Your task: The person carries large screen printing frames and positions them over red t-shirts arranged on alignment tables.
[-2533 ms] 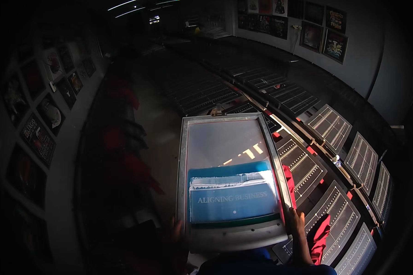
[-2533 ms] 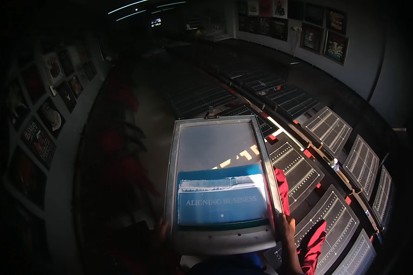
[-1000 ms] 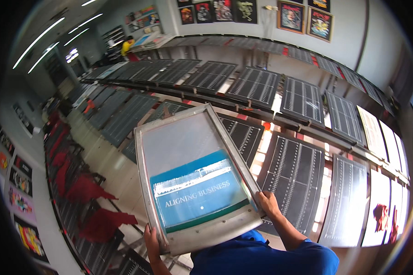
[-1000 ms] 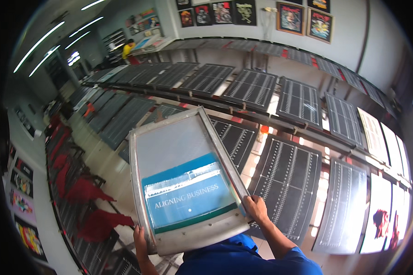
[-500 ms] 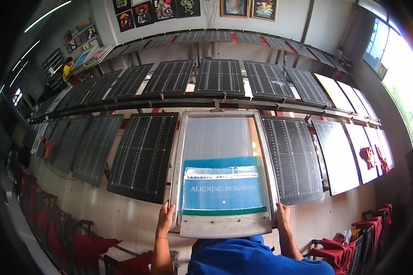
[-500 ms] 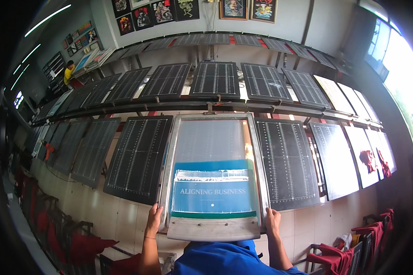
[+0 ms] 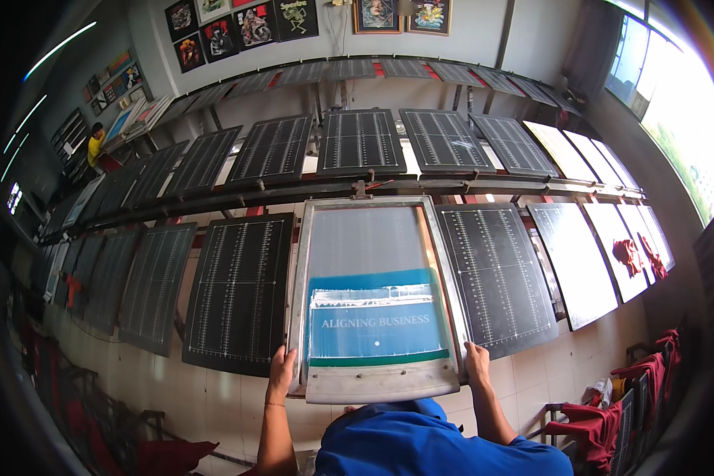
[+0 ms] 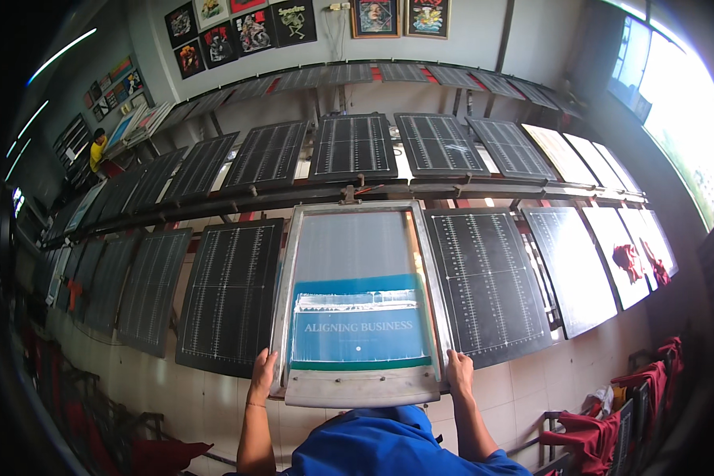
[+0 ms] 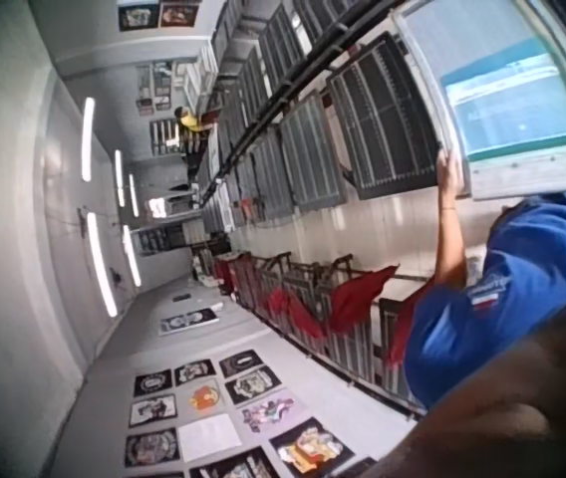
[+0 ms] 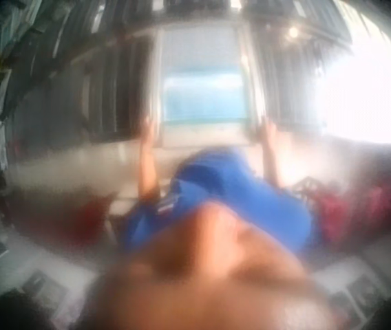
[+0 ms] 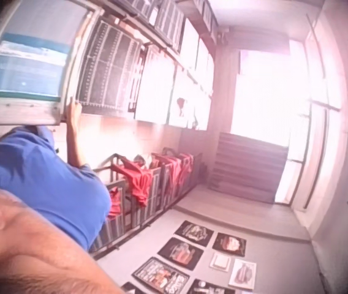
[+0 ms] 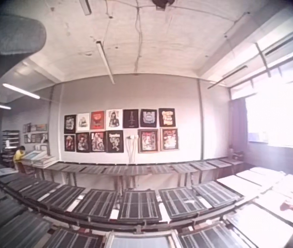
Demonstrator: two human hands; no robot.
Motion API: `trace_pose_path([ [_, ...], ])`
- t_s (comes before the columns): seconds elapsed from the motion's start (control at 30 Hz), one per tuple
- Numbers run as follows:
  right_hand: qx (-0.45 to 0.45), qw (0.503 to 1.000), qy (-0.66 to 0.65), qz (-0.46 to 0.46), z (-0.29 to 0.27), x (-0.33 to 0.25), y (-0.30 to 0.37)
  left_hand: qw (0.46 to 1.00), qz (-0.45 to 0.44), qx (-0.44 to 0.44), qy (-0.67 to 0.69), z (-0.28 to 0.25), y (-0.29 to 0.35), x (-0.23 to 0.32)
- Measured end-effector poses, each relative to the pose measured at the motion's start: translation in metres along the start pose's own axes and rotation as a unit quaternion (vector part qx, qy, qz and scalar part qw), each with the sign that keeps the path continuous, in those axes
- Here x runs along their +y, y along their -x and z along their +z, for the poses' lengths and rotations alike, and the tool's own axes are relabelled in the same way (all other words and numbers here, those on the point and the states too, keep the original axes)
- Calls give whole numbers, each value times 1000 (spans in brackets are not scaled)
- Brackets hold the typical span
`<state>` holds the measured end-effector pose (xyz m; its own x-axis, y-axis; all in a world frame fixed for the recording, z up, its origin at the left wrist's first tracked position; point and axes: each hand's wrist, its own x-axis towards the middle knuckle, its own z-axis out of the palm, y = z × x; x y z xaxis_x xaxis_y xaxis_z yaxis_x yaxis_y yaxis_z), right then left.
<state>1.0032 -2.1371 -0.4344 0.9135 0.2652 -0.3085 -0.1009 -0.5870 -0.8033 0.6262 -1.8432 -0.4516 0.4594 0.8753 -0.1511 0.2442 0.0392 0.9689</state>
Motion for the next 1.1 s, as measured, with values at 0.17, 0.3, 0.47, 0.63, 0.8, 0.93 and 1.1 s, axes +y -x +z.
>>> trace_pose_path([
  [0.17, 6, 1000, 28, 4, 1, -6, -9, 999, -5, 28, -37, 2, -13, -12],
  [0.3, 8, 1000, 25, 5, 1, -10, -13, 1000, -26, 5, -10, 6, -15, -5],
  [0.47, -1, 1000, 21, 23, -1, -6, -20, 998, -33, 34, -45, 18, -10, 20],
  [0.63, -2, 999, -33, 16, -10, -2, -18, 997, -25, 23, -70, 14, -2, 39],
  [0.8, 4, 1000, -8, -18, -24, -11, -13, 999, -20, 19, -28, -3, 8, 52],
  [0.93, -52, 967, 216, -125, -13, -44, -19, 999, 7, 53, -3, -24, 13, 56],
  [1.1, -27, 962, 208, -177, 93, -123, 19, 991, 36, 104, 79, -132, 25, 42],
])
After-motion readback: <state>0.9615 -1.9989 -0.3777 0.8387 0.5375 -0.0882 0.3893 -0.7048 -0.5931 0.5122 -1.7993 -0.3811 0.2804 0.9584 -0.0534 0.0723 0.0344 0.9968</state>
